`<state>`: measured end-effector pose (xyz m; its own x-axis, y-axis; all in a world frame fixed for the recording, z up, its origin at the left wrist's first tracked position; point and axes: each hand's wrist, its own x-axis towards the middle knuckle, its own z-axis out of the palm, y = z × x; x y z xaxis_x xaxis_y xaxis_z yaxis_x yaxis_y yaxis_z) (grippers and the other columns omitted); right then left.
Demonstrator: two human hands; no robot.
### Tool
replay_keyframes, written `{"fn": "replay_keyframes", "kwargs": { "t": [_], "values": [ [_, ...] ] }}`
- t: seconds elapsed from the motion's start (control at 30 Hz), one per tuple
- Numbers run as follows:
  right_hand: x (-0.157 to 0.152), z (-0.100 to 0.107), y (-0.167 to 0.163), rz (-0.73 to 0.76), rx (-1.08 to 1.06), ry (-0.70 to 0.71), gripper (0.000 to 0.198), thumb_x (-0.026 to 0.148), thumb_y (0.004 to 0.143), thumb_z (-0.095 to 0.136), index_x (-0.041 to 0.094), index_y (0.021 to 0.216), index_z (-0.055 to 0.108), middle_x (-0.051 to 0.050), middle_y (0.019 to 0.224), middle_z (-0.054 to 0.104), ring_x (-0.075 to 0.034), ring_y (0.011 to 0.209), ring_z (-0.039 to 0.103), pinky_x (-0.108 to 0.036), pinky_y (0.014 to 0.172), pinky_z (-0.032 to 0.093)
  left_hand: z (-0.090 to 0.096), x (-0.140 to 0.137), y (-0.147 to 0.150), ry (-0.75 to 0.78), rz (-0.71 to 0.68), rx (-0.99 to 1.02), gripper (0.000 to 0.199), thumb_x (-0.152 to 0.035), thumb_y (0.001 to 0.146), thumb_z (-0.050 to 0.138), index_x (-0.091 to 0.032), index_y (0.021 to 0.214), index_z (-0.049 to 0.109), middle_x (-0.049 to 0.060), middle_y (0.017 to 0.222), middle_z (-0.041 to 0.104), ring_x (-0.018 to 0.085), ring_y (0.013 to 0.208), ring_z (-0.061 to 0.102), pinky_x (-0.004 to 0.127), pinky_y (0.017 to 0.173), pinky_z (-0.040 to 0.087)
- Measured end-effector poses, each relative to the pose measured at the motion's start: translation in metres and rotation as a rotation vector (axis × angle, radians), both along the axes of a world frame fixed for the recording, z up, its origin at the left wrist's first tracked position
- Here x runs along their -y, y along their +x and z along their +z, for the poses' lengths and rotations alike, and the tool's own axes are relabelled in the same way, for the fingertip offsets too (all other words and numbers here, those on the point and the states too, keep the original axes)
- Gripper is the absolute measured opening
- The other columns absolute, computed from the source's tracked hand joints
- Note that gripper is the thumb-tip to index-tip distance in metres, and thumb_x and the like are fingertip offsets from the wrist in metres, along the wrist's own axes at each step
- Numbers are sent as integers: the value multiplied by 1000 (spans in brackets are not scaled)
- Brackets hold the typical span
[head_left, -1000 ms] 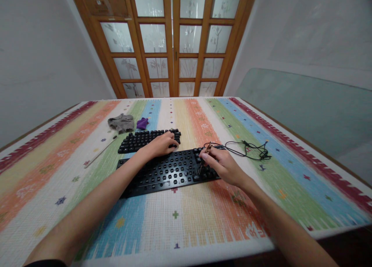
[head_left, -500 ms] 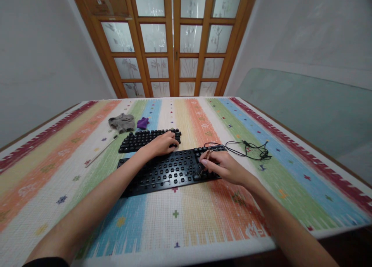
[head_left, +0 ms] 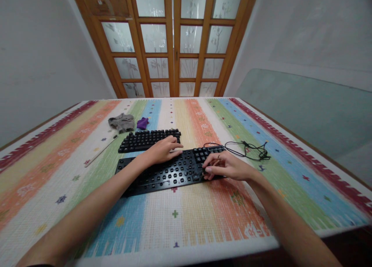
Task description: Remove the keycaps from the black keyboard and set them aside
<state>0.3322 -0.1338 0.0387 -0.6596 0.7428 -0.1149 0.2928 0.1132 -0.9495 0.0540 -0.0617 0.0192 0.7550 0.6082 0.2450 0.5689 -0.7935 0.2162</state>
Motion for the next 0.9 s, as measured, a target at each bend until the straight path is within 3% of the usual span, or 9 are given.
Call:
{"fn": "replay_keyframes", "kwargs": {
  "t": [0.1,0.23,0.33,0.53,0.9],
  "values": [
    [4,-3,-8,3,27,78,28,42,85,65,15,91,61,-7,78,74,-17,67,71,-28,63,56,-1,25,2,-30,-29,8,34,-39,98,46,-18,114,67,8,94,58,20,90,55,31,81,45],
    [9,-2,-21,2,167,507,24,35,93,53,14,93,65,-7,78,71,-15,65,64,-28,64,50,-5,56,0,-64,-63,24,36,-40,98,46,-18,118,66,8,94,59,19,88,56,30,79,45],
    [10,0,-25,42,213,673,25,30,97,45,15,91,65,-8,88,70,-17,74,62,-30,72,47,-7,70,-1,-71,-62,-2,39,-44,97,47,-18,122,64,8,94,59,20,88,56,31,78,46],
    [9,0,-29,53,254,695,28,28,100,39,17,84,59,-7,88,67,-18,76,59,-31,75,46,-11,74,0,-31,-63,22,42,-47,94,52,-17,121,64,8,93,59,21,87,55,32,76,47],
    [-1,-7,-45,-101,270,661,25,28,101,32,18,87,50,-6,81,61,-18,72,54,-31,72,40,-14,74,1,-23,-65,2,40,-45,93,54,-17,120,65,8,93,58,21,86,56,32,77,48]
  ]
}}
